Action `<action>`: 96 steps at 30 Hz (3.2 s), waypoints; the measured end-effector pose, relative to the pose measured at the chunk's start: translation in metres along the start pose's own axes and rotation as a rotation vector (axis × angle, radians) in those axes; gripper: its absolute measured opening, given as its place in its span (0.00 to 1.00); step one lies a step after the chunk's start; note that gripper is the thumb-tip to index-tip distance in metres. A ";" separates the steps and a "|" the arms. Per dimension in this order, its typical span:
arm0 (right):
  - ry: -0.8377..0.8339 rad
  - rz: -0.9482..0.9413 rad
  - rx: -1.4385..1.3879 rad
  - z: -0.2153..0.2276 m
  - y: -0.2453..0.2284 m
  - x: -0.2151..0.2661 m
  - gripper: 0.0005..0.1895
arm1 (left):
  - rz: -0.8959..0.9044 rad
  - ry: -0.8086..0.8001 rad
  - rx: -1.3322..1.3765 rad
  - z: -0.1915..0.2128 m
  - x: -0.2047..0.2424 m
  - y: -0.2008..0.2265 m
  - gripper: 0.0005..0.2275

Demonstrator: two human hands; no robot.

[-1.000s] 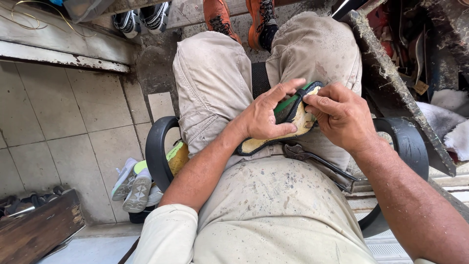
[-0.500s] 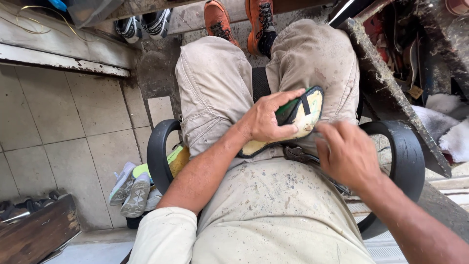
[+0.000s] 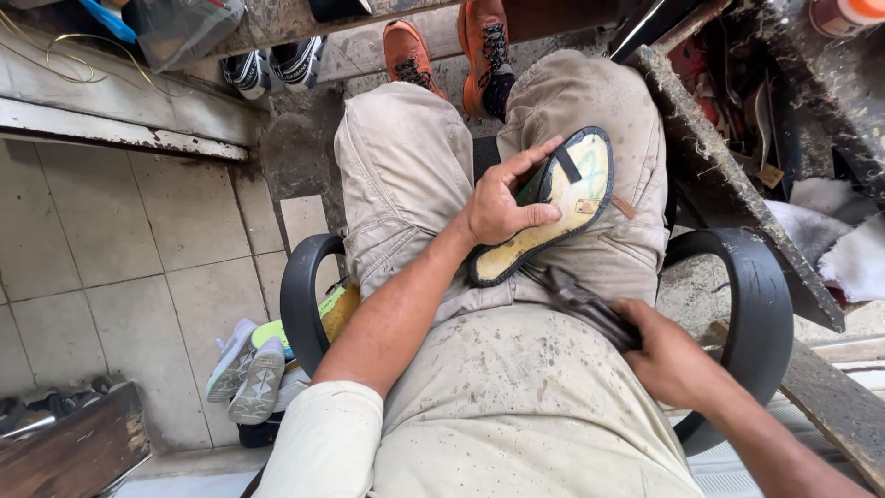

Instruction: The person repairs a green high-heeled shoe by hand and with pliers. They remove a broken strap, attach a new strap with a buckle, and use pliers to secure the attachment points on the shoe's sole and heel.

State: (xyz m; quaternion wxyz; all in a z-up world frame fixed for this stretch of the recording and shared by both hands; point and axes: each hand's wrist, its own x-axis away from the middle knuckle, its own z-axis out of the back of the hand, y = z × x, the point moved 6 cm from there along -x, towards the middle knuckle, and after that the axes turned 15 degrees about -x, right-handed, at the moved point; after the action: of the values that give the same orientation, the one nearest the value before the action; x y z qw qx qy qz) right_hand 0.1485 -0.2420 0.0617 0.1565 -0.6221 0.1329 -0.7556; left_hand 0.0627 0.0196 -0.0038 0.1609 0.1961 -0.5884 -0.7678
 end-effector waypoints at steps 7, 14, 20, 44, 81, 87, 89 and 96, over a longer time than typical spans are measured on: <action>0.084 0.589 -0.253 0.034 -0.057 0.040 0.33 | 0.014 -0.013 0.033 -0.004 0.005 -0.002 0.38; 0.290 0.154 0.226 0.040 -0.116 0.010 0.42 | -0.022 0.010 -0.069 0.000 0.006 0.008 0.38; 0.393 0.444 0.246 0.048 -0.116 -0.007 0.39 | -0.053 0.015 -0.066 -0.001 0.006 0.001 0.38; 0.349 1.344 -0.706 0.034 -0.130 0.027 0.29 | 0.016 0.179 1.223 -0.008 0.009 0.057 0.34; 0.593 1.720 -0.175 0.011 -0.214 0.024 0.20 | -0.216 0.753 0.322 0.033 0.029 0.062 0.40; 0.591 1.801 -0.070 -0.017 -0.201 0.024 0.14 | -0.017 0.709 0.139 0.045 0.074 0.059 0.52; 0.566 1.845 -0.028 -0.032 -0.194 0.031 0.12 | -0.025 0.664 0.148 0.054 0.091 0.074 0.54; 0.265 1.939 0.069 -0.075 -0.162 0.040 0.02 | 0.022 0.585 0.322 0.074 0.137 0.090 0.30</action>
State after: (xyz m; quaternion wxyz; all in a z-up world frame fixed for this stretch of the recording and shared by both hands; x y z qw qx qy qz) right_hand 0.0560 -0.1092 0.1472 0.7116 -0.1482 0.5807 -0.3667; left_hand -0.0910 -0.0065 0.0849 0.2980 0.4247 -0.6331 -0.5745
